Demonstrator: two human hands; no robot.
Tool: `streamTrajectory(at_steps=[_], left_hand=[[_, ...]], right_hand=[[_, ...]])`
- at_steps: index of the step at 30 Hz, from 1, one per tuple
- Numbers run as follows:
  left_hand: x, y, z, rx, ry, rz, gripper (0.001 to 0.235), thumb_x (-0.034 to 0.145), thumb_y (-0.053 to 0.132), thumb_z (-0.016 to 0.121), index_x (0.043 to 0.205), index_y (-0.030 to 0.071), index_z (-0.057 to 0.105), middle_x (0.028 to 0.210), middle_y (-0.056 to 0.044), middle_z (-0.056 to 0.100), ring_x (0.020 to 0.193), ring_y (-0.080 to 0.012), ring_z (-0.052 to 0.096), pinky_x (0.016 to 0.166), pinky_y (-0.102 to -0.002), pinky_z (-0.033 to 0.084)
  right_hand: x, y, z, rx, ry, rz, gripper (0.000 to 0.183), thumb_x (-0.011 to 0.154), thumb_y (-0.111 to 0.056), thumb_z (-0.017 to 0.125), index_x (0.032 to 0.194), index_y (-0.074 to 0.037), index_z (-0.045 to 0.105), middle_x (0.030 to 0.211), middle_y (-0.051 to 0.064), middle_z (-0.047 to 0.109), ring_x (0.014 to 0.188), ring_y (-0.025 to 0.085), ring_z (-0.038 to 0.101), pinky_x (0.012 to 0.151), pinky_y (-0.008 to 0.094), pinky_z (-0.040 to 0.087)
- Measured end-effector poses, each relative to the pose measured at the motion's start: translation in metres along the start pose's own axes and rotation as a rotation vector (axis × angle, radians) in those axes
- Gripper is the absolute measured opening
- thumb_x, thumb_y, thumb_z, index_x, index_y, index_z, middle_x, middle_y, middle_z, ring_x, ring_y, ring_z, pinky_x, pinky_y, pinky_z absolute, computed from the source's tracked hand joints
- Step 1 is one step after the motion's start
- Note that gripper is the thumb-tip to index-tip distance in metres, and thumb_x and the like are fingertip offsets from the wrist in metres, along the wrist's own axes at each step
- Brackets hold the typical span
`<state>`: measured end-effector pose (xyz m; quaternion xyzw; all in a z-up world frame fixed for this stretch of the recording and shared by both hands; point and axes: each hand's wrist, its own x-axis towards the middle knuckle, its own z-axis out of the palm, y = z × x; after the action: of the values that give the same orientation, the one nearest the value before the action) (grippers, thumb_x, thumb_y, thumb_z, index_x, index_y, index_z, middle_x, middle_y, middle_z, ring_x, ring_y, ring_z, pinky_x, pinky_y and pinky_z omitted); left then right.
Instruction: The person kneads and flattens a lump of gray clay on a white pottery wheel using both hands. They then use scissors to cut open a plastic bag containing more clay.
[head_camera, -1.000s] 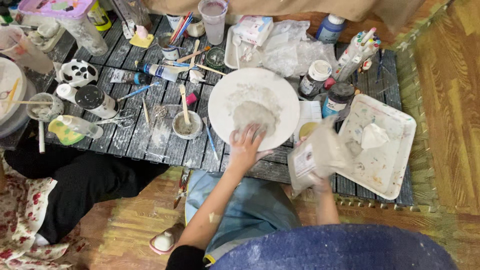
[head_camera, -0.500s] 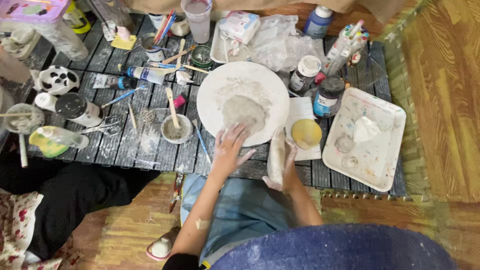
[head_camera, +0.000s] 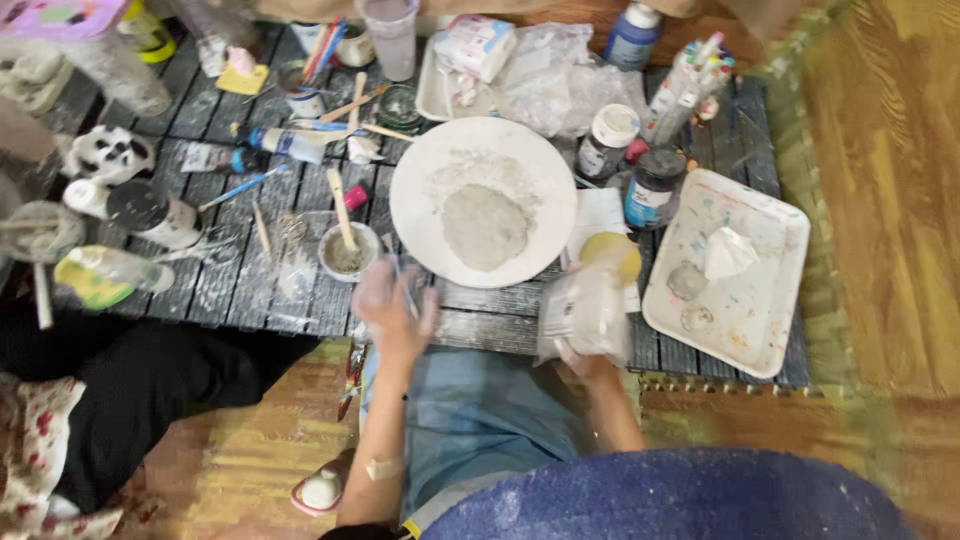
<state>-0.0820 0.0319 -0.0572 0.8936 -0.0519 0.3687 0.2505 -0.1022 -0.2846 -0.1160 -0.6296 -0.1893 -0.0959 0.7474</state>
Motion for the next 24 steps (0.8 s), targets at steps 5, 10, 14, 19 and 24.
streamTrajectory(at_steps=[5,10,14,19,24], left_hand=[[-0.001,-0.054,-0.018,0.028,0.171,-0.286,0.088,0.086,0.026,0.086,0.152,-0.001,0.035,0.154,-0.031,0.037,0.146,-0.0453,0.033,0.12,-0.057,0.028],[0.005,-0.064,0.004,-0.301,0.0,-0.64,0.098,0.083,0.029,0.08,0.158,0.003,0.024,0.161,-0.028,0.029,0.143,-0.0446,0.04,0.103,-0.046,0.05],[0.017,-0.056,0.022,-0.118,-0.006,-0.584,0.099,0.084,0.027,0.086,0.159,0.002,0.027,0.154,-0.03,0.035,0.141,-0.0494,0.038,0.107,-0.054,0.044],[0.031,-0.028,0.015,0.029,0.104,-0.38,0.097,0.087,0.031,0.088,0.154,-0.007,0.029,0.153,-0.032,0.037,0.141,-0.05,0.039,0.116,-0.057,0.034],[0.004,0.064,0.001,-0.585,-0.343,-0.009,0.075,0.073,0.039,0.091,0.129,0.005,0.054,0.137,-0.016,0.058,0.129,-0.0353,0.052,0.111,-0.049,0.041]], right_hand=[[-0.01,-0.006,-0.005,-0.008,0.022,-0.002,0.098,0.075,-0.024,0.073,0.149,-0.008,0.01,0.159,0.021,0.031,0.144,0.036,0.039,0.123,0.049,0.035],[-0.002,-0.016,0.011,-0.037,0.049,-0.06,0.087,0.075,-0.025,0.069,0.144,-0.008,0.019,0.157,0.021,0.033,0.145,0.037,0.04,0.124,0.05,0.034],[0.014,-0.031,0.027,-0.114,0.094,-0.16,0.078,0.075,-0.026,0.066,0.14,-0.008,0.026,0.156,0.021,0.035,0.146,0.038,0.04,0.126,0.05,0.034],[0.029,-0.057,0.036,-0.315,0.228,-0.351,0.068,0.074,-0.026,0.062,0.134,-0.008,0.036,0.154,0.022,0.037,0.146,0.039,0.041,0.128,0.051,0.034],[0.052,-0.07,0.037,-0.6,0.204,-0.506,0.06,0.074,-0.027,0.058,0.129,-0.008,0.045,0.153,0.022,0.04,0.147,0.04,0.042,0.13,0.052,0.033]])
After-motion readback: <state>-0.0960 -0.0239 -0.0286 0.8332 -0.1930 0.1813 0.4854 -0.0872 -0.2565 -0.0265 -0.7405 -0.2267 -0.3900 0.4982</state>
